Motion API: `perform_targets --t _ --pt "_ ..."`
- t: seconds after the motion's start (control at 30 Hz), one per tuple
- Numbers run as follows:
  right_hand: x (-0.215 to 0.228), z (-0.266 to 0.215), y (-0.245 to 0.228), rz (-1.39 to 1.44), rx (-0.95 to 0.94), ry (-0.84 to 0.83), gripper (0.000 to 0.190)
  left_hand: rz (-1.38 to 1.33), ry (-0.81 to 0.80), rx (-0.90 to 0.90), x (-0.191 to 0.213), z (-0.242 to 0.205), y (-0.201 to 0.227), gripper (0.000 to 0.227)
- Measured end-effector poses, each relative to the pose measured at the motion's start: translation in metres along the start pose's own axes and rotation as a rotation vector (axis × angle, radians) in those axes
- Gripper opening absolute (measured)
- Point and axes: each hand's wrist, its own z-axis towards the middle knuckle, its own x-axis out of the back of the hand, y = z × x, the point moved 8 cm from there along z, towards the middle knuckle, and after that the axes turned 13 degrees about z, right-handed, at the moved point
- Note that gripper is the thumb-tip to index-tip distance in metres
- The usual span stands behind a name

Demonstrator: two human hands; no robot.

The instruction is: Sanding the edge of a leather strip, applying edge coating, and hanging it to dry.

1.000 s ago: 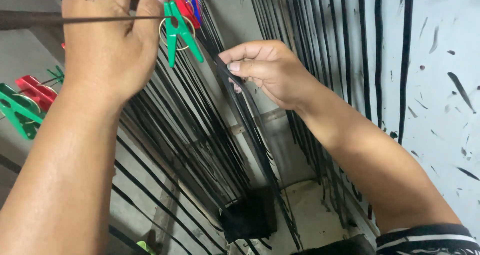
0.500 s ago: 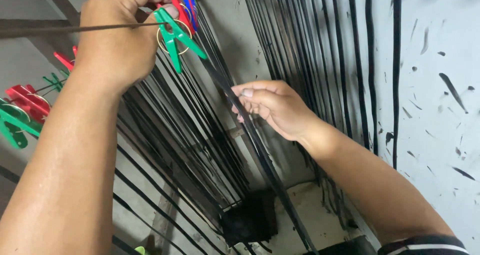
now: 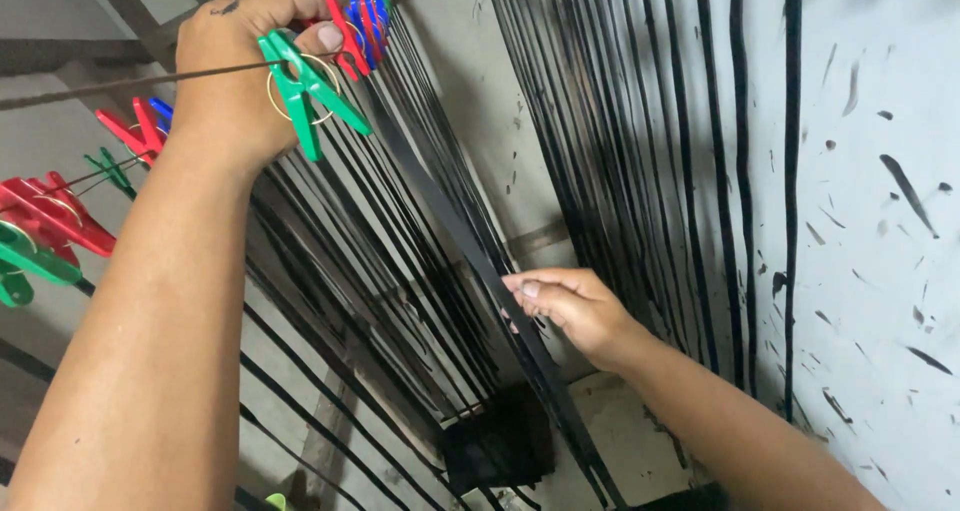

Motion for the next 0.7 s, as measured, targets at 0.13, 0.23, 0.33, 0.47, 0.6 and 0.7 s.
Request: perform_targets --t 0.13,0.23,0.33,0.47,0.6,0.7 --pt "0.005 -0.019 0.016 -0.153 -0.22 0.166 0.048 -0.017 -0.005 0.061 -0.004 0.0 -0.006 0.022" --pt "-0.004 -0.028 0.014 -0.084 -0.254 0.167 0.048 0.027 -0.032 0.112 -0.008 -0.002 -0.016 0.025" --pt "-0.004 -0.035 0.021 -0.147 -0.272 0.136 0.047 0.024 -0.017 0.036 0.0 -0.001 -0.001 0.03" --pt "-0.002 -0.039 0.044 -0.211 -0.27 0.032 0.046 0.103 -0.034 0.04 -0.004 -0.007 -0.014 0.028" --pt "0.008 -0.045 0.074 -0.237 -0.316 0.053 0.052 0.131 -0.007 -0.038 -0.006 -0.012 -0.02 0.02" --pt "0.009 -0.051 0.092 -0.181 -0.32 0.039 0.052 0.19 0.007 -0.085 -0.007 -0.015 -0.023 0.019"
